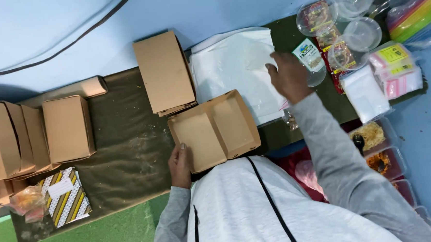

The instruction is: Wrapping small containers in paper and placing them into cardboard boxes

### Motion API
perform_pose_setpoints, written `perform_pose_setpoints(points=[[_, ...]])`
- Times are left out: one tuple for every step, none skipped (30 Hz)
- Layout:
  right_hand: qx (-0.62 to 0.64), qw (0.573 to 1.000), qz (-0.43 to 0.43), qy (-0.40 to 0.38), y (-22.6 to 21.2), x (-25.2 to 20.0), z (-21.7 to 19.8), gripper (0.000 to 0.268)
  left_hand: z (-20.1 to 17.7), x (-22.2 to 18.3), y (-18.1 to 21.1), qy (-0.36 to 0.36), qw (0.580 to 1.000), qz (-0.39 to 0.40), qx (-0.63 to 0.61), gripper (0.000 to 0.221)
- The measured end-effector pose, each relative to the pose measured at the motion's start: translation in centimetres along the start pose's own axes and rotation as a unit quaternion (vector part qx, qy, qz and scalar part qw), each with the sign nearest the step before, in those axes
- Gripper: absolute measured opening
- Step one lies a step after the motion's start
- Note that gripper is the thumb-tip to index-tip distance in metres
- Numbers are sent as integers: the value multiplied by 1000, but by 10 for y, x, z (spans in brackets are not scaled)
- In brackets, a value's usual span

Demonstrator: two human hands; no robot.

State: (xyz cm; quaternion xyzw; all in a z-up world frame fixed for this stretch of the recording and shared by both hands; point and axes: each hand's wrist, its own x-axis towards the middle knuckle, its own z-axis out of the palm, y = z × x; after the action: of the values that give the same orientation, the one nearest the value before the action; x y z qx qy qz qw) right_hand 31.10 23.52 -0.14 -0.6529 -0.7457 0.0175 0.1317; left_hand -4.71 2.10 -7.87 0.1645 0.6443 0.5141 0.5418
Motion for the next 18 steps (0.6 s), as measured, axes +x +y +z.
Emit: perform_pose_setpoints(points=[[-1,999,3,-46,11,17,6,40,1,-2,2,-8,1000,1,18,55],[-2,999,2,-46,13,25,4,40,-3,1,-6,-8,1000,1,17,55],[22,997,-4,-73,14,33,2,45,-6,5,-13,-9,1000,5,27,53],[47,994,-11,-101,14,41,0,51,-9,9,-20,-8,999,10,36,51],[46,994,-13,-100,17,48,0,51,-3,1,-6,-7,999,11,34,51],[65,986,-5,-155,18,55,2,58,2,-8,8,-12,999,17,31,52],[83,975,3,-208,20,61,3,65,7,-16,21,-17,999,23,29,54],[82,974,2,-209,21,64,5,65,1,-9,7,-15,999,23,27,54],[85,971,-6,-222,22,67,6,69,-5,-1,-8,-15,999,32,26,52],[87,968,-13,-234,24,72,7,73,-11,8,-22,-16,999,42,24,51],[87,968,-15,-233,24,74,6,73,-12,9,-22,-15,999,43,22,51],[64,968,-12,-241,25,74,5,76,-13,8,-23,-20,999,46,21,49],[41,968,-8,-248,27,75,5,80,-15,8,-25,-26,998,49,19,46],[41,968,-8,-248,27,73,9,80,-14,7,-23,-26,998,48,19,46],[55,972,-8,-228,27,72,12,77,-13,7,-21,-31,998,54,19,45],[71,976,-8,-208,28,71,16,74,-12,6,-19,-36,997,60,20,44],[71,975,-7,-208,23,65,13,74,-12,7,-19,-37,997,60,21,44],[116,975,13,-191,17,59,11,70,-13,7,-18,-39,997,62,25,45]])
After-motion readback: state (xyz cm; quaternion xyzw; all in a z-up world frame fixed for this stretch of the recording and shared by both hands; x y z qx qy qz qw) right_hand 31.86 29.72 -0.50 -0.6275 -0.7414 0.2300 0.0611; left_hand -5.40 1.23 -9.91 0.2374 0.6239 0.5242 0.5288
